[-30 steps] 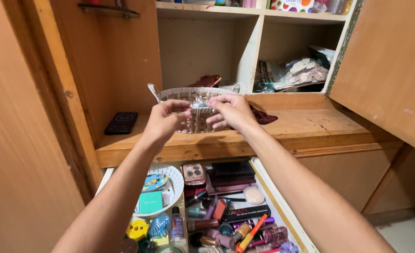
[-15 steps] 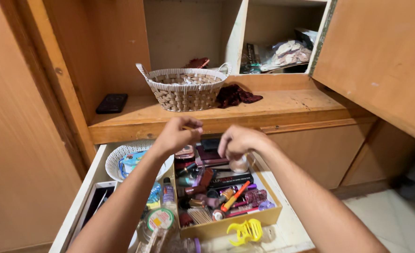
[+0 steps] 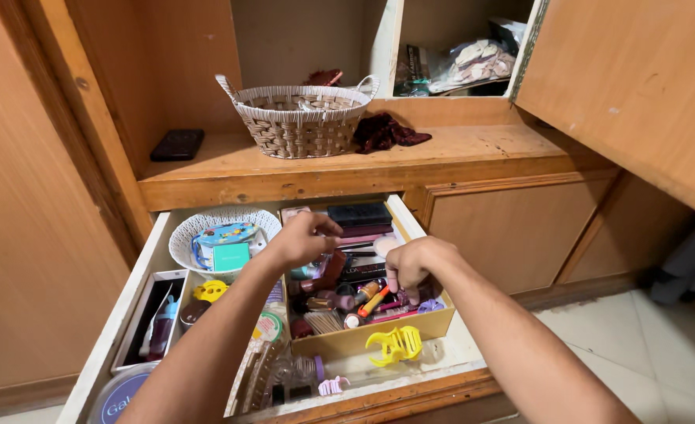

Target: The person repeatedly picks up various hair clips from an open drawer, briefly holds them, and places them into a woven basket on the cabinet shelf. The drawer contains cosmetics and other small items.

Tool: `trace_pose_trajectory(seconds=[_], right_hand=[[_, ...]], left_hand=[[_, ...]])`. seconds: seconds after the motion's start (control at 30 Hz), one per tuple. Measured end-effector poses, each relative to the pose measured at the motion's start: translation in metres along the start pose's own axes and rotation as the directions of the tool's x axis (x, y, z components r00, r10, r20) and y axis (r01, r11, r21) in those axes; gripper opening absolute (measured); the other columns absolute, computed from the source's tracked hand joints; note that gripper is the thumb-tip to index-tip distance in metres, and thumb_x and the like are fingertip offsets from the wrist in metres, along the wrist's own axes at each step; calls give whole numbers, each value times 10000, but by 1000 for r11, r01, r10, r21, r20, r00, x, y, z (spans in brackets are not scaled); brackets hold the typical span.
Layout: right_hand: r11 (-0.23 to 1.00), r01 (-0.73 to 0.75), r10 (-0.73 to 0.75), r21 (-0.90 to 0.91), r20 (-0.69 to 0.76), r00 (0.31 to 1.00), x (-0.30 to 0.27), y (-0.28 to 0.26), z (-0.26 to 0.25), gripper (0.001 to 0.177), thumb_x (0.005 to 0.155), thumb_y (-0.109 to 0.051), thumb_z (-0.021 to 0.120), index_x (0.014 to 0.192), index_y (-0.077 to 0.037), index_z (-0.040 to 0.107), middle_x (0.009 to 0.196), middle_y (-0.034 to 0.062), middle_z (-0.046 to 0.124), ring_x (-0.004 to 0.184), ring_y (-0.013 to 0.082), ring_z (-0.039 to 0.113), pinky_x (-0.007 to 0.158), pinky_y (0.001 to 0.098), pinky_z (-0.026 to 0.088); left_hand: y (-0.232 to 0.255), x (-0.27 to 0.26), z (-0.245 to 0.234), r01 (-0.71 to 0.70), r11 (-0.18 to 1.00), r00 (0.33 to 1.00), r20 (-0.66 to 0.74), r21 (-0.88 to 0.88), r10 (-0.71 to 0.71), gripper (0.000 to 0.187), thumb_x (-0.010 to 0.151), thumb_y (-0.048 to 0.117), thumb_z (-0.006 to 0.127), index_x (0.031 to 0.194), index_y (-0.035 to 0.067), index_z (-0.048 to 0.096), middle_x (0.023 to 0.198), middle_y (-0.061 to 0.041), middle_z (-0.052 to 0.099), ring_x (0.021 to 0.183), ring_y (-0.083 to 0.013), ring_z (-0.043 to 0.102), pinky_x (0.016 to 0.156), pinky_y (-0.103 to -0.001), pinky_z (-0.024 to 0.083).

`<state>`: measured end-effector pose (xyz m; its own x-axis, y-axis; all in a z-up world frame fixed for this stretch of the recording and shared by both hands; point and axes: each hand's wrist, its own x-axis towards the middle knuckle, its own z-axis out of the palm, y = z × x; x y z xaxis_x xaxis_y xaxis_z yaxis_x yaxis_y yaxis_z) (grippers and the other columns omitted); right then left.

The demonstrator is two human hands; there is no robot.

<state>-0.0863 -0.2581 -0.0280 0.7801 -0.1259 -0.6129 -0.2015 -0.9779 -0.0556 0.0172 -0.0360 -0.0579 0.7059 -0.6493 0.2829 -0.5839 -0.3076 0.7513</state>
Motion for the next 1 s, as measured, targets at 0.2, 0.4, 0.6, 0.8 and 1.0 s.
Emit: trace_pose_trajectory(seconds=[0.2,0.4,0.6,0.8,1.0], right_hand=[[992,53,-43,118,-86,995,9,12,1,401,776,9,792,1137,-134,692,1014,30,738,899,216,709,714,407,604],[899,393,-322,195,-314,893,51,34,-3,328,841,39,729,1152,-53,677,1013,89,749,903,178,693,760,324,572],[580,576,-393,577,-421,818,43,17,-7,276,931,-67,652,1206,-86,648,1059,-20,687,928,102,625,751,311,564],[371,828,-549,419,-621,560,35,-1,-13,376,898,2,715,1263,-19,627,1078,99,729,999,141,693,852,258,594],[367,820,-371,439,-739,562,26,-9,-16,522,794,11,814,1261,19,581,1104,121,723,999,166,701,825,296,584]], left_hand=[[3,-6,-6,25,999,999,-27,44,-23,309,840,179,747,1103,18,768,1000,-111,796,864,-189,748,781,-331,590],[9,-7,-7,36,998,999,-8,-41,-37,293,856,177,755,1094,5,760,1004,-107,797,839,-175,719,733,-321,584],[21,-1,0,66,982,997,58,-179,-56,386,839,172,793,1162,-23,709,969,-100,777,804,-173,706,688,-305,584],[25,-2,5,37,975,999,-12,-219,-41,469,793,132,822,1204,-26,661,1024,-117,753,870,-172,722,731,-322,613],[15,2,0,60,912,998,58,-407,-40,441,831,135,803,1200,-50,645,1019,-137,759,853,-172,722,734,-317,611]])
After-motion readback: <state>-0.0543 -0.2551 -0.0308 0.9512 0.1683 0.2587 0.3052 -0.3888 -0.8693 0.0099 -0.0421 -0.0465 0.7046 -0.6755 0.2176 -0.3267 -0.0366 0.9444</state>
